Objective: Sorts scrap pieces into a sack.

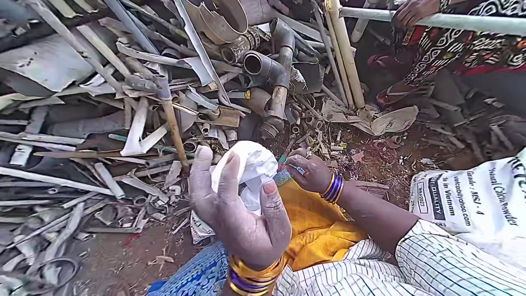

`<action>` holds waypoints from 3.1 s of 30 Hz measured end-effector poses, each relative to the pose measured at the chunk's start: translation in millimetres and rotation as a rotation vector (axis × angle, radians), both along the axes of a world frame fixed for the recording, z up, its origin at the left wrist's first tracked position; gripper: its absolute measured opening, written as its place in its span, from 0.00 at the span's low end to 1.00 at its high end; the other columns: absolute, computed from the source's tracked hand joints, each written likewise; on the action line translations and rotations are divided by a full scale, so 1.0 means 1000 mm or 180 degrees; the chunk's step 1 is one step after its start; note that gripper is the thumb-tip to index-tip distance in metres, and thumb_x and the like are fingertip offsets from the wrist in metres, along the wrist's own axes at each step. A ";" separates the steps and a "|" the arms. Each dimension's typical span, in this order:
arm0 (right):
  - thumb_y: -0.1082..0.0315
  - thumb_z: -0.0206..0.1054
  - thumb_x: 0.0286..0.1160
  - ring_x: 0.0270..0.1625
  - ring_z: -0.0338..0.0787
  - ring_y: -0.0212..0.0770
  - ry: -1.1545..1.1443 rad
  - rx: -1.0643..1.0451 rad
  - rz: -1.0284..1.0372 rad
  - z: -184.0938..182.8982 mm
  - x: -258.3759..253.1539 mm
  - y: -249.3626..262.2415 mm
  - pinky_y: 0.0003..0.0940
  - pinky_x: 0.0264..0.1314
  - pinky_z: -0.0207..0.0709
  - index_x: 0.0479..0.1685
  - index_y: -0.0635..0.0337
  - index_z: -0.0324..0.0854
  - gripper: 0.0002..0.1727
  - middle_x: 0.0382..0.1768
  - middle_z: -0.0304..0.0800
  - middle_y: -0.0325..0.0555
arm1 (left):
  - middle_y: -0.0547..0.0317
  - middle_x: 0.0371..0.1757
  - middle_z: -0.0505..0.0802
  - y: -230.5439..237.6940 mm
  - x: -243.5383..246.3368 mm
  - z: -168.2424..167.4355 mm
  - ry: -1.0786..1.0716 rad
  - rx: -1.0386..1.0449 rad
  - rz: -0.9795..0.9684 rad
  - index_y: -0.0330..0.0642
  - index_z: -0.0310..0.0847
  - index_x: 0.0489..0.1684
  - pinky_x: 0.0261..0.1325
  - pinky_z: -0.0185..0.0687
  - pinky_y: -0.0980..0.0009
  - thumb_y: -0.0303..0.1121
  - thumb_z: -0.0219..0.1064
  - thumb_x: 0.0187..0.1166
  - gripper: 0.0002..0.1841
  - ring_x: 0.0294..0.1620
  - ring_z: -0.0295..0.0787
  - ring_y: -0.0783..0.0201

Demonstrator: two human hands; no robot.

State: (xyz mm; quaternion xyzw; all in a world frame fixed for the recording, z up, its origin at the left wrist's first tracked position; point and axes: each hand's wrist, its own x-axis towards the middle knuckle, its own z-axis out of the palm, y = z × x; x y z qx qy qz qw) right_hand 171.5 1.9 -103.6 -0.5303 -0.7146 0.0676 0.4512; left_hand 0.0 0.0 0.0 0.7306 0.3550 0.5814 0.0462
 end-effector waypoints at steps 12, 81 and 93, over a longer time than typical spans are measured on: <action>0.66 0.56 0.89 0.83 0.73 0.63 0.0697 -0.4474 -0.1455 -0.182 0.154 -0.044 0.58 0.86 0.64 0.83 0.67 0.69 0.26 0.79 0.73 0.70 | 0.38 0.66 0.92 0.043 0.112 -0.128 0.2697 -0.2417 -0.1000 0.31 0.88 0.62 0.83 0.65 0.38 0.37 0.59 0.86 0.20 0.72 0.86 0.38; 0.62 0.61 0.84 0.74 0.82 0.69 0.0868 -0.4123 -0.2636 -0.267 0.304 0.099 0.68 0.75 0.72 0.78 0.67 0.74 0.26 0.70 0.81 0.73 | 0.48 0.48 0.97 0.062 0.104 -0.159 0.1741 -0.1878 -0.0938 0.37 0.92 0.38 0.77 0.70 0.65 0.41 0.56 0.87 0.20 0.62 0.91 0.60; 0.32 0.63 0.77 0.84 0.70 0.71 0.1151 -0.4157 -0.2622 -0.298 0.297 0.145 0.70 0.83 0.62 0.91 0.61 0.61 0.51 0.81 0.70 0.73 | 0.49 0.47 0.97 0.074 0.114 -0.161 0.1971 -0.2097 -0.1005 0.38 0.92 0.37 0.80 0.67 0.65 0.40 0.56 0.86 0.19 0.62 0.90 0.63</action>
